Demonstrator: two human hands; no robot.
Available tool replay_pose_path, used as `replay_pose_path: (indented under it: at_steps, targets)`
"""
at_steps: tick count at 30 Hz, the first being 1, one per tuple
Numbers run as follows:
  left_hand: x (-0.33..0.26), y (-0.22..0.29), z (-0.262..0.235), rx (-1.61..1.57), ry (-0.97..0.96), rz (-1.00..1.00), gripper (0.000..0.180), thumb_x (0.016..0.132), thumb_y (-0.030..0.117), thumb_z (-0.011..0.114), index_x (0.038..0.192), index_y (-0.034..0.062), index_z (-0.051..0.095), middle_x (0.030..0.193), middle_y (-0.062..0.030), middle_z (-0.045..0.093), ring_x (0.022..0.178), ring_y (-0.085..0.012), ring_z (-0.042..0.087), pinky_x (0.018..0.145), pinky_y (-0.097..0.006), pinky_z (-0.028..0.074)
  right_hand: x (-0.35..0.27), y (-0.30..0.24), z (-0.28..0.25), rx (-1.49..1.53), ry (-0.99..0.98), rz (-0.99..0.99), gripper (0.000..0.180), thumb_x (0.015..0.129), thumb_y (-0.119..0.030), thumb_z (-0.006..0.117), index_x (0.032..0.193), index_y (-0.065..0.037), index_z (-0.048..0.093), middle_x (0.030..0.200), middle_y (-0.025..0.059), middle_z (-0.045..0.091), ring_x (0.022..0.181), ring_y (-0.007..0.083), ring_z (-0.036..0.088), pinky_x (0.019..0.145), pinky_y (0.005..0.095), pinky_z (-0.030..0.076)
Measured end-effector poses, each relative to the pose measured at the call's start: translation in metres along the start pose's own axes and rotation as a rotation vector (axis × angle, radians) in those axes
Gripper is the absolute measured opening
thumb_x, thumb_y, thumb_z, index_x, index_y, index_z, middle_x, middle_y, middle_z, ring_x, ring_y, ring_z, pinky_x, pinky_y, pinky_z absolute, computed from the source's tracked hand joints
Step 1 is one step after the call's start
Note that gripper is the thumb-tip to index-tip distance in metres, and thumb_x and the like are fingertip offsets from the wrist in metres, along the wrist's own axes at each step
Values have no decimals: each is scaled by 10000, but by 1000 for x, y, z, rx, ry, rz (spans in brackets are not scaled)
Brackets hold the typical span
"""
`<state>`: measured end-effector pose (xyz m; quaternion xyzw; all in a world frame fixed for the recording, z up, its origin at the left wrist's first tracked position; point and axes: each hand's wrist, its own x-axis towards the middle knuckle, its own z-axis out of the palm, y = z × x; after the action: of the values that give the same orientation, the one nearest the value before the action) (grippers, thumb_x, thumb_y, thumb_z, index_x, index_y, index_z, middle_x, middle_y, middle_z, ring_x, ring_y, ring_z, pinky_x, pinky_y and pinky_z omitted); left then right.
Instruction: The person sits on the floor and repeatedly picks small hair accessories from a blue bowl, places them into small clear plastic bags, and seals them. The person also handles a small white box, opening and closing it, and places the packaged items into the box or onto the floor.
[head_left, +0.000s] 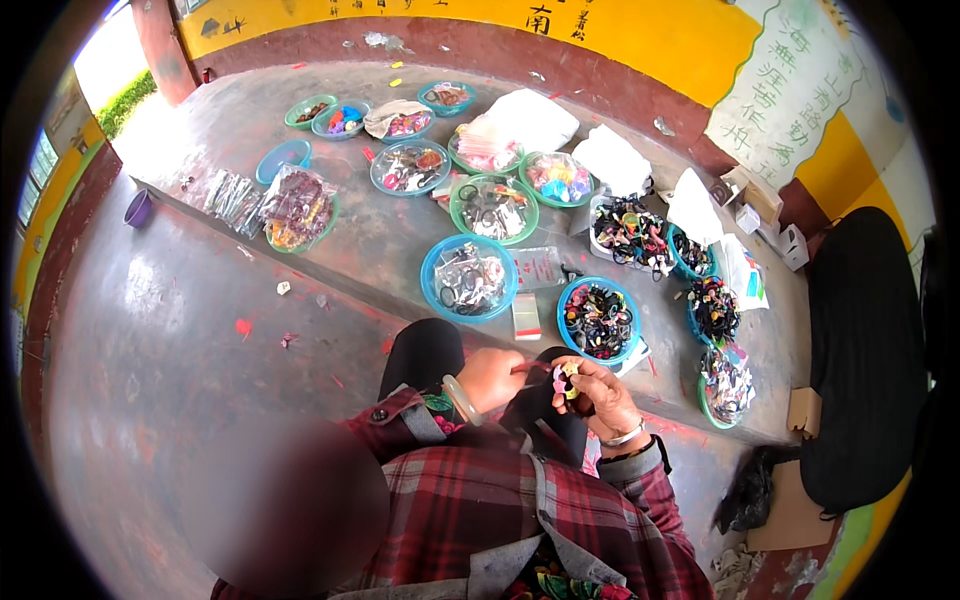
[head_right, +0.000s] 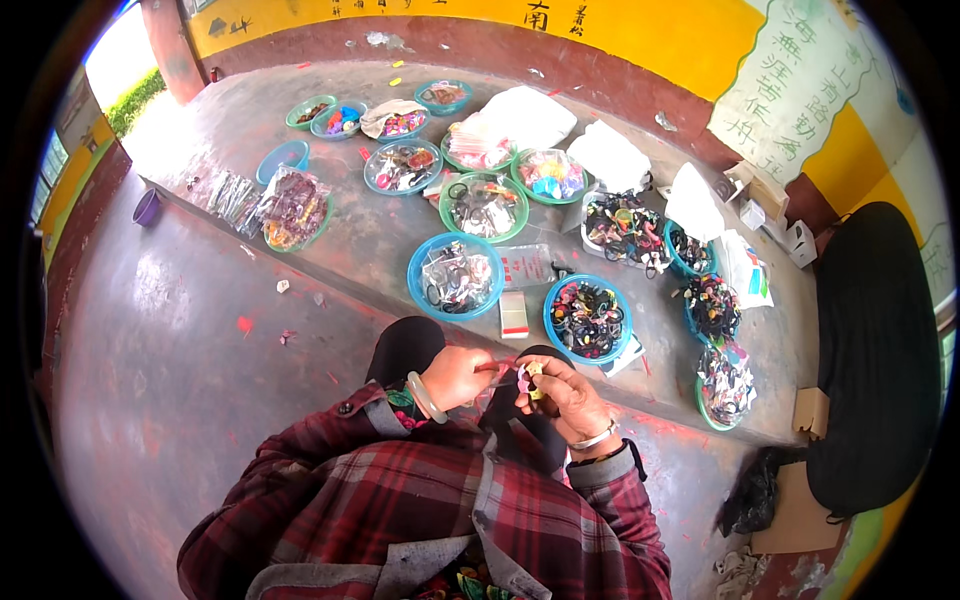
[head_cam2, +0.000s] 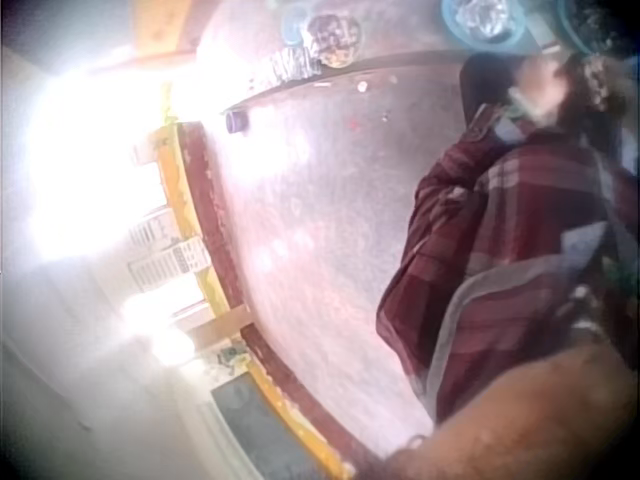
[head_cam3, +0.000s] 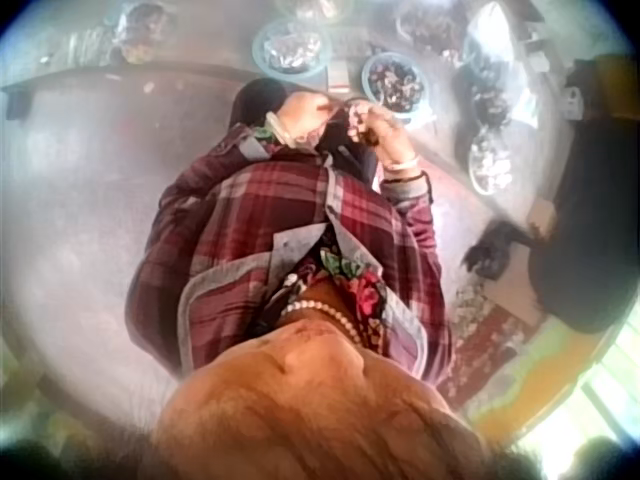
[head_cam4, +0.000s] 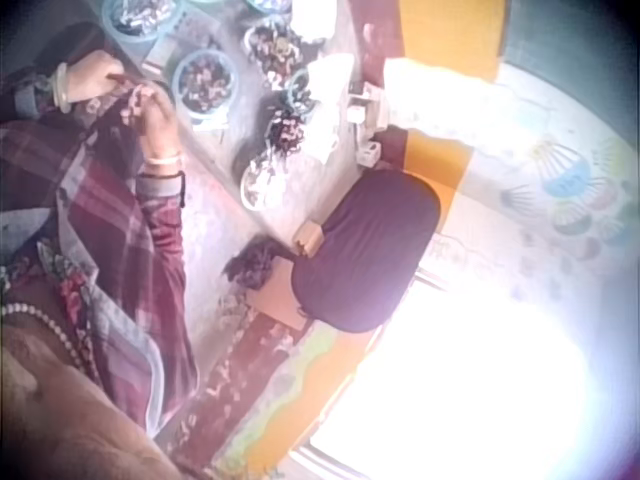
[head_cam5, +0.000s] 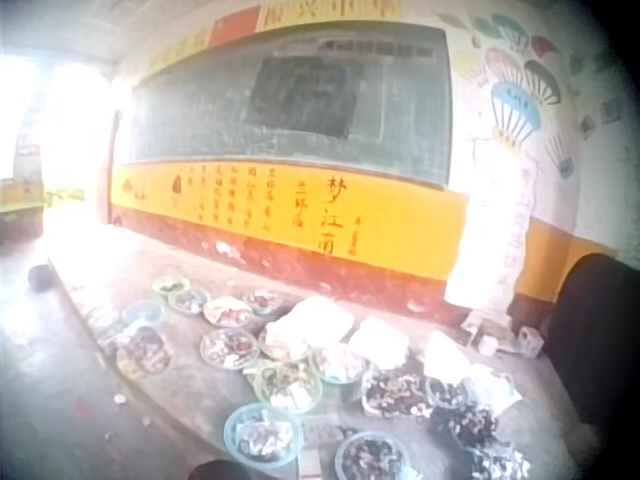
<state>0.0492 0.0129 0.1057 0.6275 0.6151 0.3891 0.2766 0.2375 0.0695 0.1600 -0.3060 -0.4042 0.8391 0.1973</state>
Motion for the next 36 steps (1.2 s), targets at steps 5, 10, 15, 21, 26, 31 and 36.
replay_pose_path:
  at_steps: [5,10,15,21,26,31,36]
  targets:
    - [-2,-9,5,-58,-1,8,152,739,172,567,693,30,596,637,-177,574,619,-349,576,539,-412,431,4,25,-11,48,59,-3,264,783,23,586,1034,-31,524,842,27,547,635,101,501,567,212,401]
    - [-2,-17,6,1,-62,-31,131,733,156,581,771,40,629,669,-163,590,635,-323,595,547,-380,450,4,31,-6,-339,229,-115,142,775,26,599,912,-9,585,812,3,576,661,58,515,572,182,414]
    - [-4,-13,4,-70,-80,-19,147,731,176,596,792,50,644,700,-161,607,667,-321,605,570,-374,469,2,26,-8,-705,164,-344,169,792,28,562,946,-10,620,809,32,583,689,89,537,608,205,442]
    - [-7,-9,8,7,-103,-26,163,741,199,596,785,52,652,710,-160,612,681,-332,606,585,-387,478,6,18,14,-948,260,-442,116,746,-9,616,861,-14,607,777,71,605,731,154,598,653,266,465]
    - [-10,-18,20,58,-84,-20,178,747,212,593,769,44,645,701,-169,604,671,-343,600,584,-407,470,10,22,18,-1374,217,-764,165,645,-19,636,804,-42,600,744,108,595,696,297,581,623,348,473]
    - [-10,-9,15,-22,-156,-29,193,755,221,584,767,36,635,705,-177,600,674,-354,592,582,-412,461,13,34,18,-1641,235,-898,140,674,-33,597,810,-44,564,768,105,551,728,283,558,639,364,466]
    - [-14,-11,20,-55,-98,26,195,769,214,571,753,27,622,686,-174,597,661,-350,592,572,-408,456,15,41,13,-1719,199,-869,159,664,-19,570,821,-37,555,783,111,536,733,281,550,638,358,463]
